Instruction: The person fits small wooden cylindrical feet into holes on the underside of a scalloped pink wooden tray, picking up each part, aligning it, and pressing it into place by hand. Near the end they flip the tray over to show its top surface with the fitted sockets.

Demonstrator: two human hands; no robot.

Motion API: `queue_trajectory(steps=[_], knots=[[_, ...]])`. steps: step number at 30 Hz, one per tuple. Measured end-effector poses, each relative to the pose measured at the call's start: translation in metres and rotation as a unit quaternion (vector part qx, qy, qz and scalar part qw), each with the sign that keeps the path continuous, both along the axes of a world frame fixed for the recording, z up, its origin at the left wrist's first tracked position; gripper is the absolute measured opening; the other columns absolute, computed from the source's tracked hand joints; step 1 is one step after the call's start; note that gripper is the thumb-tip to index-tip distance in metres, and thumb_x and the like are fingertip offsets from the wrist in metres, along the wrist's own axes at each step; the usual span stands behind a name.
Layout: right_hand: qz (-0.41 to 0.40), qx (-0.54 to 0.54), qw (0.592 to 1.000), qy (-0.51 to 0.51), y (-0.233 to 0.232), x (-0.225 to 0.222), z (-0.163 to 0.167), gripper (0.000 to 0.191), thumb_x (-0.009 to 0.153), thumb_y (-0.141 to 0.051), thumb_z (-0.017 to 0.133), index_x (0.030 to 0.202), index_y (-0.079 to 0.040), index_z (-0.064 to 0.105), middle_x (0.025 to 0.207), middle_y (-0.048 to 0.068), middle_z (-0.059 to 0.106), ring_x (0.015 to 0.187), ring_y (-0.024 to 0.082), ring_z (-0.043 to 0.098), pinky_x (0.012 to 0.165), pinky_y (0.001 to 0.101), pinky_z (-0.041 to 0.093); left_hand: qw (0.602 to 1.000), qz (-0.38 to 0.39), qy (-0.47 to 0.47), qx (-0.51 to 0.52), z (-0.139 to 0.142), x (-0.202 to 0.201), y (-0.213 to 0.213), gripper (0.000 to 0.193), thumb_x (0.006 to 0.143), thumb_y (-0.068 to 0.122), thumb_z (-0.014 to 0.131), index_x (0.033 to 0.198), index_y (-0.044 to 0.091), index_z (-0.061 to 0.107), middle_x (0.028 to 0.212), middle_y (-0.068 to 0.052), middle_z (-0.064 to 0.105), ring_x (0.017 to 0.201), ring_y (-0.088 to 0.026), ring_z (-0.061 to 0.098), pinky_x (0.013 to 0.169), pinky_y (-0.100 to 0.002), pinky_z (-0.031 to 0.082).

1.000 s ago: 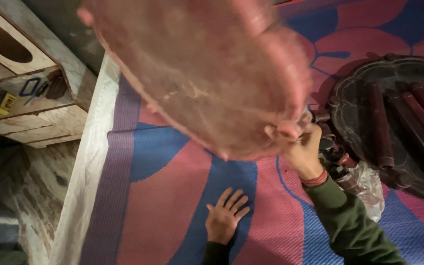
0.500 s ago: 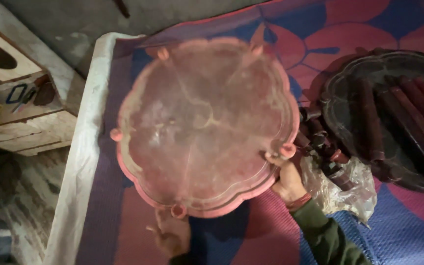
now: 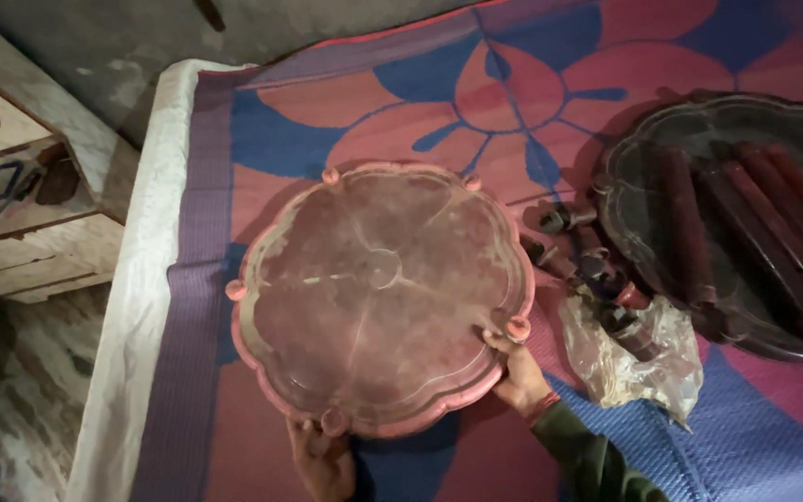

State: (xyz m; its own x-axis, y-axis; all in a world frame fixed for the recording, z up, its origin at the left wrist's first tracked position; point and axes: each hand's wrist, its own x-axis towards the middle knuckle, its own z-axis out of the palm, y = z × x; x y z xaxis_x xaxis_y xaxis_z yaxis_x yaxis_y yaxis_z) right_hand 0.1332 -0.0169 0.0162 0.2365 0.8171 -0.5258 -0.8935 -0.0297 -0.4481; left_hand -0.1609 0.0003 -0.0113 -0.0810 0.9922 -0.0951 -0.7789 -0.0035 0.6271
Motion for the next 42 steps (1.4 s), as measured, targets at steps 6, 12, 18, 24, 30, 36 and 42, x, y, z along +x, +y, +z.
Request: queue_trajectory(steps=[6, 12, 18, 24, 30, 36, 42], knots=[[0.009, -0.025, 0.999, 0.017, -0.003, -0.001, -0.003, 0.046, 0.091, -0.011, 0.067, 0.136, -0.011, 0.058, 0.129, 0.007, 0.067, 0.123, 0.029, 0.06, 0.111, 0.0478, 0.045, 0.923, 0.105, 0.37, 0.008, -0.014, 0.005, 0.003, 0.049, 0.097, 0.001, 0.053, 0.146, 0.005, 0.05, 0.142, -0.024, 0.049, 0.12, -0.034, 0.055, 0.097, -0.043, 0.049], [0.024, -0.031, 0.999, 0.033, -0.001, 0.003, -0.009, 0.043, 0.091, -0.013, 0.067, 0.132, -0.008, 0.061, 0.13, 0.009, 0.067, 0.124, 0.03, 0.06, 0.112, 0.0492, 0.044, 0.624, 0.166, 0.725, 0.24, -0.019, -0.005, 0.002, 0.052, 0.081, 0.004, 0.062, 0.132, 0.001, 0.055, 0.142, -0.035, 0.042, 0.127, -0.053, 0.049, 0.102, -0.054, 0.045], [0.014, -0.019, 0.999, 0.025, -0.006, 0.003, -0.015, 0.043, 0.091, -0.014, 0.067, 0.132, -0.007, 0.061, 0.131, 0.01, 0.067, 0.125, 0.031, 0.059, 0.112, 0.0511, 0.043, 0.68, 0.109, 0.709, 0.149, -0.009, 0.0, 0.008, 0.037, 0.091, 0.01, 0.064, 0.126, 0.0, 0.059, 0.148, -0.037, 0.038, 0.127, -0.052, 0.049, 0.102, -0.051, 0.045], [0.001, -0.016, 0.999, 0.05, -0.007, 0.003, -0.011, 0.043, 0.091, -0.016, 0.067, 0.132, -0.005, 0.06, 0.134, 0.011, 0.064, 0.127, 0.033, 0.056, 0.111, 0.0528, 0.043, 0.715, 0.091, 0.679, 0.141, -0.003, 0.012, 0.036, 0.029, 0.095, 0.009, 0.058, 0.123, 0.003, 0.061, 0.148, -0.029, 0.042, 0.125, -0.042, 0.053, 0.102, -0.044, 0.048], [0.012, -0.013, 1.0, 0.012, -0.007, 0.002, -0.007, 0.041, 0.094, -0.018, 0.063, 0.133, -0.006, 0.059, 0.137, 0.01, 0.061, 0.129, 0.03, 0.054, 0.112, 0.0506, 0.042, 0.963, 0.013, 0.237, -0.124, 0.0, 0.023, 0.055, 0.048, 0.096, 0.018, 0.059, 0.143, 0.01, 0.049, 0.12, -0.011, 0.057, 0.095, -0.021, 0.057, 0.072, -0.031, 0.049], [0.023, -0.001, 0.999, -0.036, -0.005, -0.001, -0.01, 0.044, 0.096, -0.022, 0.06, 0.137, -0.007, 0.056, 0.143, 0.008, 0.058, 0.133, 0.027, 0.053, 0.114, 0.0463, 0.04, 0.937, -0.016, 0.319, -0.139, 0.015, 0.024, 0.052, 0.048, 0.097, 0.026, 0.06, 0.14, 0.007, 0.049, 0.099, -0.01, 0.06, 0.07, -0.021, 0.054, 0.052, -0.033, 0.041], [0.12, 0.001, 0.992, -0.048, -0.003, -0.001, -0.015, 0.054, 0.098, -0.032, 0.056, 0.147, -0.009, 0.051, 0.148, 0.008, 0.056, 0.135, 0.027, 0.053, 0.112, 0.0459, 0.041, 0.932, -0.041, 0.347, -0.094, 0.022, 0.013, 0.069, 0.047, 0.093, 0.03, 0.069, 0.133, 0.011, 0.053, 0.096, -0.006, 0.058, 0.08, -0.018, 0.058, 0.066, -0.037, 0.048]])
